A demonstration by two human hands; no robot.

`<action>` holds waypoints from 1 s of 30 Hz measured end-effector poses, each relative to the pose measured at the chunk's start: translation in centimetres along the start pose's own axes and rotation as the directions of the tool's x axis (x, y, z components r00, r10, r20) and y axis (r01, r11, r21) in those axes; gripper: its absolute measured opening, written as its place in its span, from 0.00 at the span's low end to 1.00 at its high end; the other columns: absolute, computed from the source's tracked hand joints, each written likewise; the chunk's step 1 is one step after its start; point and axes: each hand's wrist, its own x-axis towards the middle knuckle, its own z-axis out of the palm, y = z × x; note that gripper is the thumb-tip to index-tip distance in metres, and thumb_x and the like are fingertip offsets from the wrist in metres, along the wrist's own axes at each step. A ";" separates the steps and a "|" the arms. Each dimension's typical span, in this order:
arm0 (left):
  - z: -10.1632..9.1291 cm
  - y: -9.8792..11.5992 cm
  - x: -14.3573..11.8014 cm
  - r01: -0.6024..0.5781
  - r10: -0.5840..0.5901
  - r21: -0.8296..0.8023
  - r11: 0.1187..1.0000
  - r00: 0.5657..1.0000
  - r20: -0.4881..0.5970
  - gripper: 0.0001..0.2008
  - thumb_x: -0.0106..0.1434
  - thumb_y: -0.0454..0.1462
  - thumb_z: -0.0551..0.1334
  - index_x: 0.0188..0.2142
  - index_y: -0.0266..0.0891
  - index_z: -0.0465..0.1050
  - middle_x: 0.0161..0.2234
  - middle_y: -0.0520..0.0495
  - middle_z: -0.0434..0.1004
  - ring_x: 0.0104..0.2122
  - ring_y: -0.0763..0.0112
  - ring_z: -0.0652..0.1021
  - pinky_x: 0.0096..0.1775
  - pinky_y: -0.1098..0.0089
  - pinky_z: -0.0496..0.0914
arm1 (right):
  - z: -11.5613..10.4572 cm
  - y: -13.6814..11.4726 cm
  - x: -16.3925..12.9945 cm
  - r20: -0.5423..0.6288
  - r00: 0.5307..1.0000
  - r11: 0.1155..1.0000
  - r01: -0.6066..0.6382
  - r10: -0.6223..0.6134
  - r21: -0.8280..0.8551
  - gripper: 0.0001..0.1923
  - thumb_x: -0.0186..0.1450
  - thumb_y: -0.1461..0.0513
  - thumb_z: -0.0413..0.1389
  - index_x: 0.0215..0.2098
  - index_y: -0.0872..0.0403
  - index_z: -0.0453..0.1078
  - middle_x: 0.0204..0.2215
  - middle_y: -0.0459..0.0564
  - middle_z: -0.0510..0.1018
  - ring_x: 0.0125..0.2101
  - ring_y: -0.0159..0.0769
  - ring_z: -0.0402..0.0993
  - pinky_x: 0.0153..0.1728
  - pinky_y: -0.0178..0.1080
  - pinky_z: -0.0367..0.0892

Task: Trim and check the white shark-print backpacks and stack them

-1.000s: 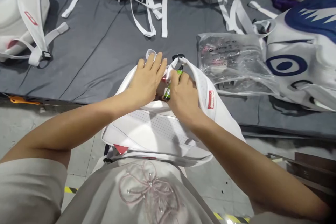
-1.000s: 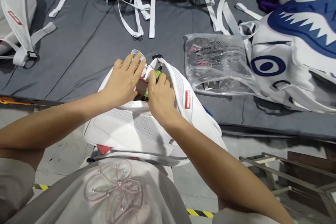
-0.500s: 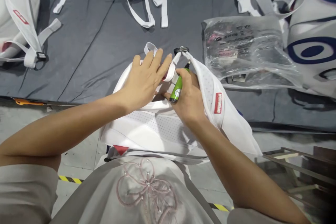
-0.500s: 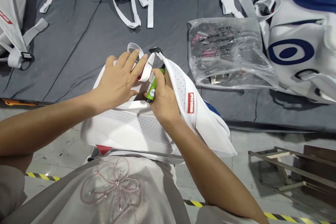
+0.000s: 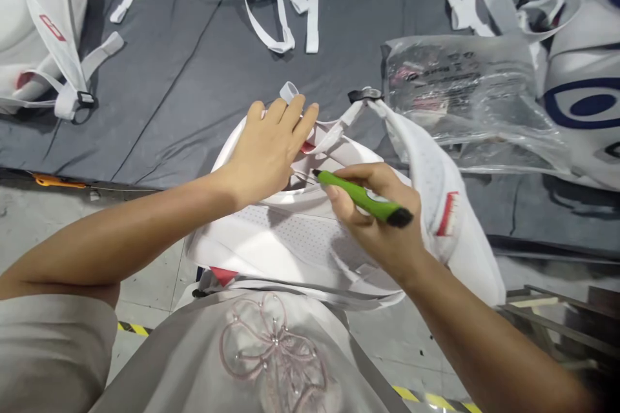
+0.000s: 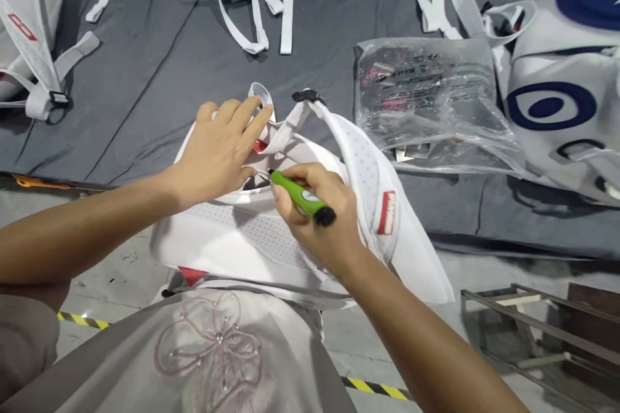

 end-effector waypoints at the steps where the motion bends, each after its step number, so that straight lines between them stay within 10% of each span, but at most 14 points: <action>1: -0.1 0.0 0.0 0.002 -0.002 -0.006 1.000 1.000 0.000 0.38 0.68 0.49 0.58 0.70 0.35 0.47 0.70 0.32 0.52 0.62 0.42 0.63 0.61 0.46 0.56 | 0.2 0.2 0.6 0.053 0.999 1.000 0.002 -0.003 0.026 0.09 0.67 0.55 0.59 0.43 0.49 0.75 0.36 0.49 0.83 0.35 0.41 0.80 0.39 0.43 0.75; 8: 0.0 -0.2 0.1 -0.012 0.012 -0.052 0.999 1.000 -0.006 0.42 0.65 0.52 0.61 0.71 0.37 0.46 0.71 0.32 0.49 0.63 0.41 0.62 0.62 0.44 0.54 | -0.6 2.1 2.7 0.325 0.929 0.984 0.169 -0.177 0.055 0.10 0.65 0.58 0.60 0.44 0.47 0.78 0.40 0.47 0.84 0.41 0.43 0.80 0.46 0.48 0.72; 30: 0.4 -0.5 0.3 -0.012 0.012 -0.158 0.987 1.000 -0.004 0.43 0.65 0.54 0.59 0.71 0.38 0.47 0.71 0.37 0.50 0.65 0.40 0.60 0.64 0.43 0.49 | 1.3 0.2 1.2 0.161 0.974 0.976 0.182 -0.162 -0.122 0.06 0.66 0.59 0.58 0.38 0.47 0.78 0.34 0.47 0.83 0.38 0.44 0.79 0.46 0.51 0.69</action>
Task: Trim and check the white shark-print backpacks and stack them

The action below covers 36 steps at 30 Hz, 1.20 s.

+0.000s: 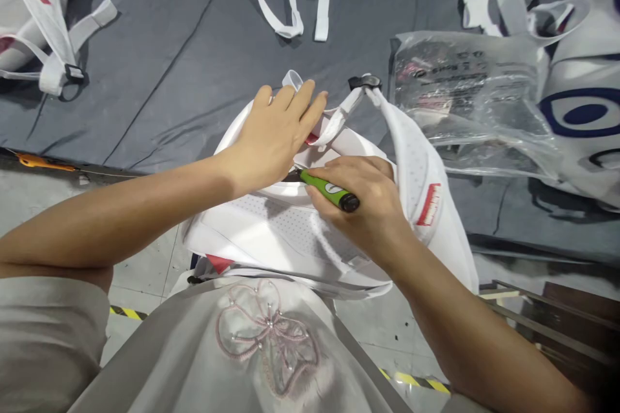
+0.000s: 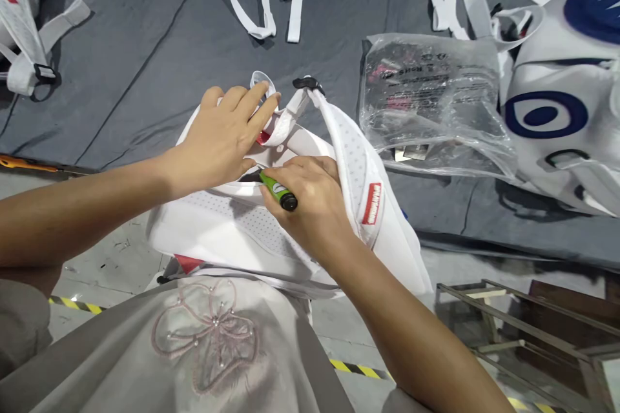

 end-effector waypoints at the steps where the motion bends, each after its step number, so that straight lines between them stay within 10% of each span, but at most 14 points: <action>1: 0.0 0.0 0.0 0.001 -0.001 0.000 1.000 1.000 0.000 0.43 0.64 0.54 0.59 0.71 0.39 0.47 0.71 0.37 0.50 0.65 0.40 0.60 0.64 0.43 0.50 | 0.1 0.0 -0.1 -0.015 1.000 1.000 -0.018 0.018 -0.013 0.07 0.66 0.58 0.58 0.38 0.47 0.78 0.34 0.48 0.83 0.39 0.45 0.79 0.46 0.51 0.69; 22: -2.4 -2.4 -2.3 0.045 -0.074 0.157 0.987 0.980 0.186 0.61 0.56 0.54 0.70 0.73 0.45 0.26 0.73 0.32 0.25 0.69 0.27 0.43 0.58 0.37 0.59 | 2.8 -1.4 -0.6 -0.102 0.995 0.975 0.005 0.018 0.223 0.09 0.68 0.59 0.59 0.44 0.50 0.78 0.40 0.48 0.85 0.41 0.40 0.82 0.46 0.44 0.66; 28: -2.3 -0.8 -1.9 0.127 -0.192 0.258 0.958 0.950 0.247 0.60 0.56 0.44 0.72 0.73 0.46 0.29 0.72 0.30 0.31 0.63 0.34 0.57 0.53 0.43 0.68 | 4.6 -1.6 -0.4 -0.141 0.987 0.963 -0.032 0.072 0.268 0.09 0.68 0.59 0.58 0.44 0.50 0.78 0.40 0.48 0.85 0.38 0.39 0.81 0.46 0.45 0.66; 36: -2.5 -3.0 -1.9 -0.010 -0.045 0.177 0.984 0.952 0.302 0.56 0.57 0.39 0.67 0.73 0.45 0.28 0.70 0.31 0.40 0.61 0.38 0.59 0.53 0.49 0.68 | 3.0 -1.4 -1.0 -0.043 0.997 0.953 -0.054 0.070 0.297 0.11 0.67 0.59 0.59 0.46 0.50 0.78 0.39 0.48 0.85 0.36 0.39 0.79 0.47 0.46 0.67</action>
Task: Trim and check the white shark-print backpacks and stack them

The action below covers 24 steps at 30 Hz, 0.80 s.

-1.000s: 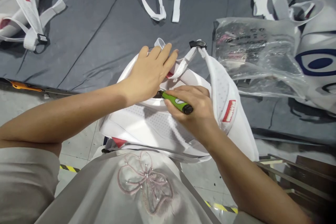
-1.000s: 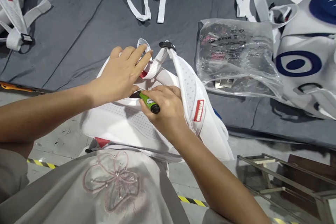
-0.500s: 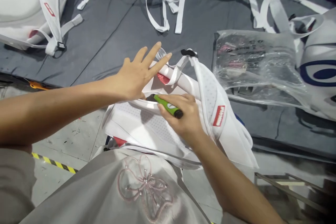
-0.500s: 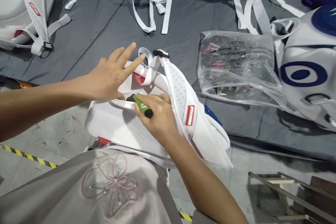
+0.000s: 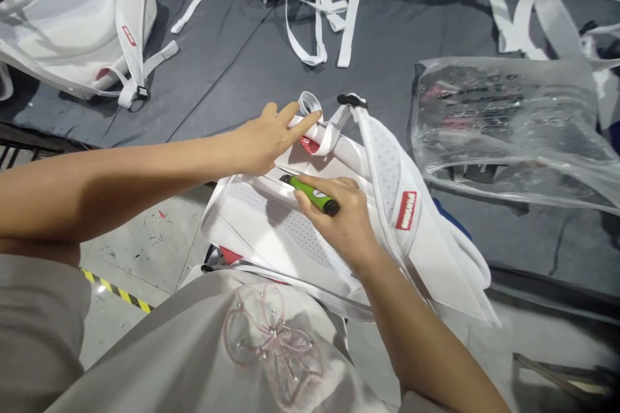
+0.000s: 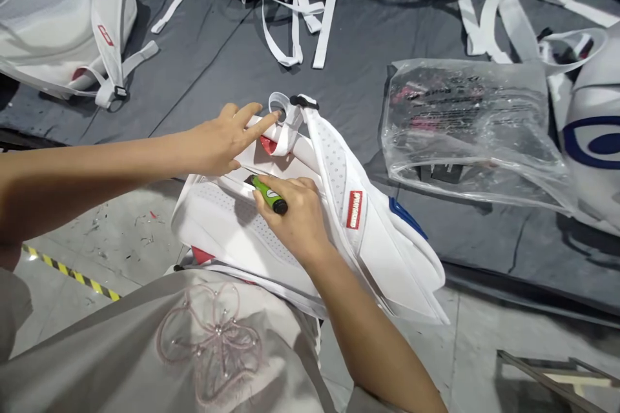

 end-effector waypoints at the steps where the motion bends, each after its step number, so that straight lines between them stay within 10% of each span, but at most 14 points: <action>1: 0.0 -0.3 0.0 -0.001 0.001 -0.006 1.000 1.000 0.006 0.56 0.57 0.39 0.67 0.72 0.46 0.28 0.71 0.32 0.39 0.61 0.38 0.59 0.53 0.49 0.68 | -0.1 0.0 -0.1 -0.003 1.000 1.000 0.002 -0.002 -0.003 0.11 0.67 0.59 0.59 0.46 0.51 0.78 0.38 0.48 0.85 0.36 0.39 0.79 0.47 0.46 0.67; 24: 0.9 -1.8 -0.4 -0.088 0.075 -0.096 0.991 0.988 -0.133 0.49 0.61 0.32 0.61 0.73 0.50 0.31 0.72 0.34 0.40 0.58 0.45 0.65 0.54 0.48 0.67 | 2.5 -1.5 1.7 -0.073 0.996 0.998 -0.058 0.056 -0.016 0.10 0.67 0.60 0.58 0.44 0.53 0.79 0.36 0.49 0.85 0.36 0.38 0.79 0.45 0.43 0.64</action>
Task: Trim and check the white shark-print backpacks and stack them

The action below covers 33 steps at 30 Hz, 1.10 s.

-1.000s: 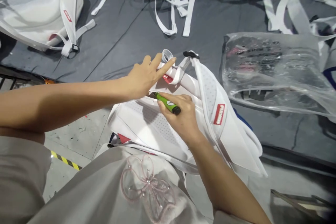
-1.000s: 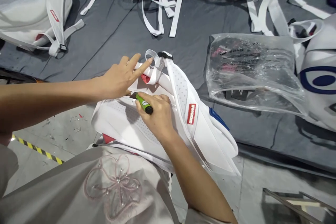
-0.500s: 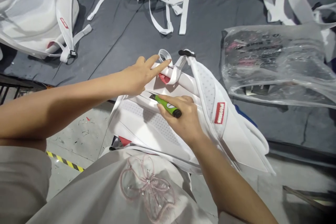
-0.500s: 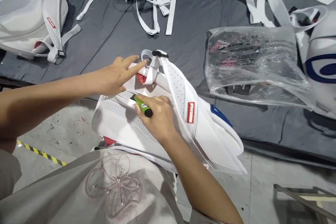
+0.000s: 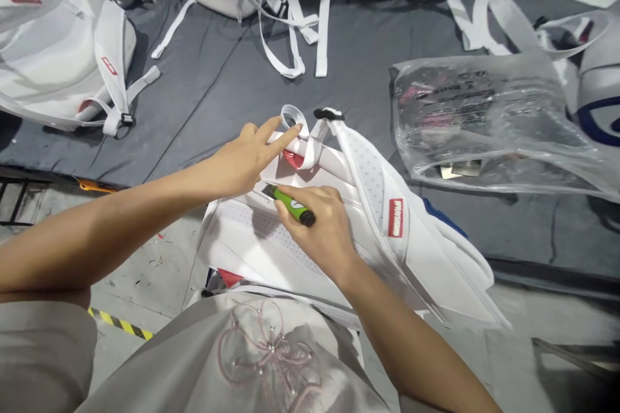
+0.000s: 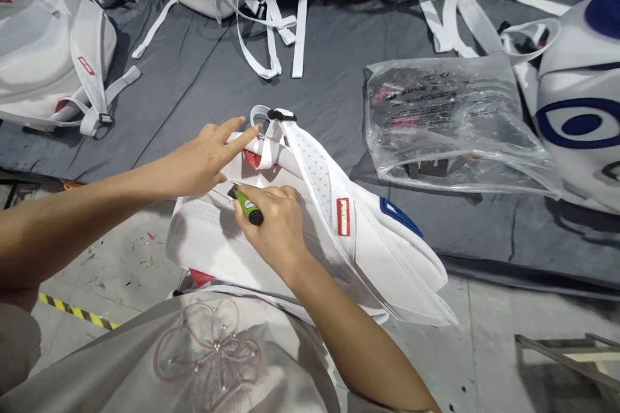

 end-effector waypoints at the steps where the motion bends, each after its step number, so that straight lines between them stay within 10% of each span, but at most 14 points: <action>1: 0.0 -0.1 -0.1 -0.004 0.004 0.006 1.000 1.000 -0.007 0.50 0.60 0.31 0.61 0.73 0.50 0.30 0.72 0.34 0.40 0.58 0.46 0.66 0.54 0.48 0.67 | 0.2 -0.3 0.0 -0.002 1.000 1.000 -0.020 0.020 -0.011 0.10 0.67 0.60 0.58 0.43 0.52 0.79 0.36 0.49 0.85 0.35 0.38 0.79 0.45 0.43 0.64; 6: 0.8 -1.1 -0.5 -0.001 0.008 0.111 0.994 0.998 -0.058 0.49 0.59 0.30 0.62 0.73 0.44 0.36 0.71 0.30 0.45 0.59 0.39 0.67 0.53 0.49 0.69 | -1.4 -2.0 0.1 0.037 0.996 0.997 -0.080 0.080 -0.002 0.06 0.63 0.62 0.59 0.36 0.54 0.78 0.31 0.50 0.84 0.35 0.39 0.80 0.46 0.43 0.66; 12: 1.8 -1.8 0.3 -0.007 0.021 0.116 0.993 0.993 -0.113 0.41 0.64 0.33 0.55 0.73 0.44 0.40 0.71 0.33 0.46 0.60 0.38 0.66 0.52 0.48 0.69 | -12.7 -0.7 -3.9 -0.092 0.996 0.901 0.023 0.019 0.433 0.09 0.68 0.58 0.52 0.39 0.53 0.73 0.42 0.52 0.83 0.44 0.38 0.79 0.47 0.42 0.72; 14: 1.8 -1.3 0.1 0.021 -0.010 0.101 0.995 0.994 -0.109 0.40 0.64 0.34 0.53 0.73 0.44 0.40 0.71 0.34 0.46 0.60 0.37 0.66 0.52 0.47 0.70 | -16.2 2.9 -4.4 -0.374 0.895 0.969 -0.205 0.244 0.141 0.12 0.70 0.62 0.46 0.41 0.53 0.72 0.40 0.53 0.82 0.44 0.38 0.78 0.48 0.42 0.71; 16: 1.7 -0.9 -0.1 0.046 -0.037 0.098 0.994 0.995 -0.094 0.40 0.64 0.34 0.52 0.73 0.44 0.40 0.71 0.35 0.46 0.60 0.38 0.65 0.52 0.46 0.70 | -18.3 8.0 -3.5 -0.464 0.763 0.755 -0.602 0.450 -0.259 0.16 0.70 0.66 0.44 0.45 0.56 0.73 0.44 0.56 0.81 0.47 0.38 0.77 0.49 0.40 0.68; 19: 1.7 -0.6 0.0 0.067 -0.059 0.094 0.993 0.994 -0.088 0.41 0.62 0.33 0.54 0.73 0.44 0.42 0.71 0.37 0.46 0.60 0.40 0.65 0.53 0.48 0.70 | -18.9 15.1 -0.3 -0.383 0.697 0.463 -0.701 0.607 -0.542 0.17 0.72 0.61 0.47 0.51 0.60 0.74 0.49 0.62 0.78 0.48 0.43 0.76 0.46 0.39 0.67; 24: 1.3 -0.2 -0.2 0.082 -0.075 0.079 0.994 0.994 -0.079 0.41 0.62 0.31 0.54 0.73 0.45 0.43 0.72 0.37 0.45 0.61 0.43 0.65 0.52 0.51 0.71 | -17.8 19.6 2.9 -0.296 0.731 0.442 -0.630 0.615 -0.638 0.21 0.70 0.57 0.54 0.53 0.65 0.74 0.52 0.70 0.75 0.52 0.49 0.73 0.46 0.40 0.66; 33: 0.9 0.1 -0.1 0.101 -0.098 0.098 0.990 0.995 -0.036 0.42 0.62 0.31 0.54 0.73 0.44 0.41 0.72 0.36 0.44 0.61 0.42 0.64 0.53 0.50 0.71 | -17.8 18.7 1.6 -0.190 0.787 0.525 -0.548 0.586 -0.651 0.15 0.68 0.68 0.50 0.45 0.63 0.78 0.46 0.68 0.80 0.51 0.47 0.72 0.48 0.41 0.65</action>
